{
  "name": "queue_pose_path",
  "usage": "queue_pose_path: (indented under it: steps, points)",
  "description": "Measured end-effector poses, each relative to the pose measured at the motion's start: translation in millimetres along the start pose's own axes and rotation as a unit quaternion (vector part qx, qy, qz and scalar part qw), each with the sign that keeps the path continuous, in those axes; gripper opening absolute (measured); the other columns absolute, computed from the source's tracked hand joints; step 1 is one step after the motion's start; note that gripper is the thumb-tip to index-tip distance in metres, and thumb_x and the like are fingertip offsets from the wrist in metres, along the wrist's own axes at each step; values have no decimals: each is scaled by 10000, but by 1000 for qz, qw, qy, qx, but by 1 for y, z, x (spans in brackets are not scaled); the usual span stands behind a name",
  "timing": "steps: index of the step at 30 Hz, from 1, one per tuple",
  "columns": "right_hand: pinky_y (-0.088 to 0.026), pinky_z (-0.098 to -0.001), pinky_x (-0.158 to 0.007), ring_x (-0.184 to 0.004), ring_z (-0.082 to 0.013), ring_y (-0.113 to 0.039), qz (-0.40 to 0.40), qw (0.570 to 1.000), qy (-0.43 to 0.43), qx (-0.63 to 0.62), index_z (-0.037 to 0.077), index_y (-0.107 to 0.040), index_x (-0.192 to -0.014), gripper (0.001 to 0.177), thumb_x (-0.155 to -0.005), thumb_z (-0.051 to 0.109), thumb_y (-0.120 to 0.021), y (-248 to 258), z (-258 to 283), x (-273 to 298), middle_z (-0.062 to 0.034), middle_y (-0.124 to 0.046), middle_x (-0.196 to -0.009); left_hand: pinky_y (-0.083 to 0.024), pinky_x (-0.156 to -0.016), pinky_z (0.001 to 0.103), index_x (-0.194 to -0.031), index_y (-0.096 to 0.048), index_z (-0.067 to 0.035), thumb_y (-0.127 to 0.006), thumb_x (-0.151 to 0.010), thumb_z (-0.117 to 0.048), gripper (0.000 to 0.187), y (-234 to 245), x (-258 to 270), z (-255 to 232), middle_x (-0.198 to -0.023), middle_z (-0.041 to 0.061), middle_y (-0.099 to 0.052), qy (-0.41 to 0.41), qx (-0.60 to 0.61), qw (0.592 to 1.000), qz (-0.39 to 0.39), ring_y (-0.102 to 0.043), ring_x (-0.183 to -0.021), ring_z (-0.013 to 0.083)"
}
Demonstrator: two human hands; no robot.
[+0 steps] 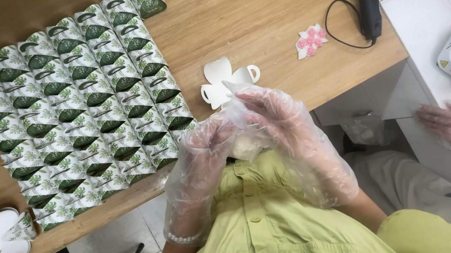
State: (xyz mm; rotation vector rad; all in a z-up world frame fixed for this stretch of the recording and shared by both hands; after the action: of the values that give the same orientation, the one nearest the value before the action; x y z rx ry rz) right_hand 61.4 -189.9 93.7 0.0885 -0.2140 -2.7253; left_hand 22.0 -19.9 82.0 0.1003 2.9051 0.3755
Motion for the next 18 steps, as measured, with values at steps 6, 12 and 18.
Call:
queue_pose_path:
  steps: [6, 12, 18]
  points:
    - [-518, -305, -1001, -1141, -145, -634, -6, 973, -149, -174, -44, -610, -1390, 377, -1039, 91, -639, -3, -19, 0, -122, -688, -1263, -586, -797, 290, -1272, -623, 44, -637, -978, -82, 320, -1, 12, 18, -1075, 131, -726, 74, 82, 994, -10, -707, -945, 144]
    - [-543, -279, -922, -1084, -112, -643, 56, 946, -237, -215, 54, -583, -1369, 466, -913, 53, -683, -7, -25, 0, -47, -672, -1217, -585, -717, 237, -1247, -690, -1, -638, -1007, -166, 296, -2, 12, 43, -980, 29, -772, 288, 215, 932, -41, -678, -838, 64]
    - [-526, -252, -828, -920, -85, -568, 39, 970, -183, -156, 50, -618, -1375, 527, -874, -19, -765, -3, -25, 0, 9, -569, -1013, -593, -694, 225, -1138, -686, 13, -708, -981, -147, 226, -16, 21, 86, -993, 60, -748, 221, 436, 871, 39, -688, -815, 73]
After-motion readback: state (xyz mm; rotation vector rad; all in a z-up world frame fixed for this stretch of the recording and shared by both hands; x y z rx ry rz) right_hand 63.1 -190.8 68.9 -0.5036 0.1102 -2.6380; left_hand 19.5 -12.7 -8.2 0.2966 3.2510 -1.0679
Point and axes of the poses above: each hand's wrist, its own x-axis away from the middle knuckle, its own y-axis out of the back of the hand, z = x × y, the point moved 5 cm from there along -x, towards the middle knuckle
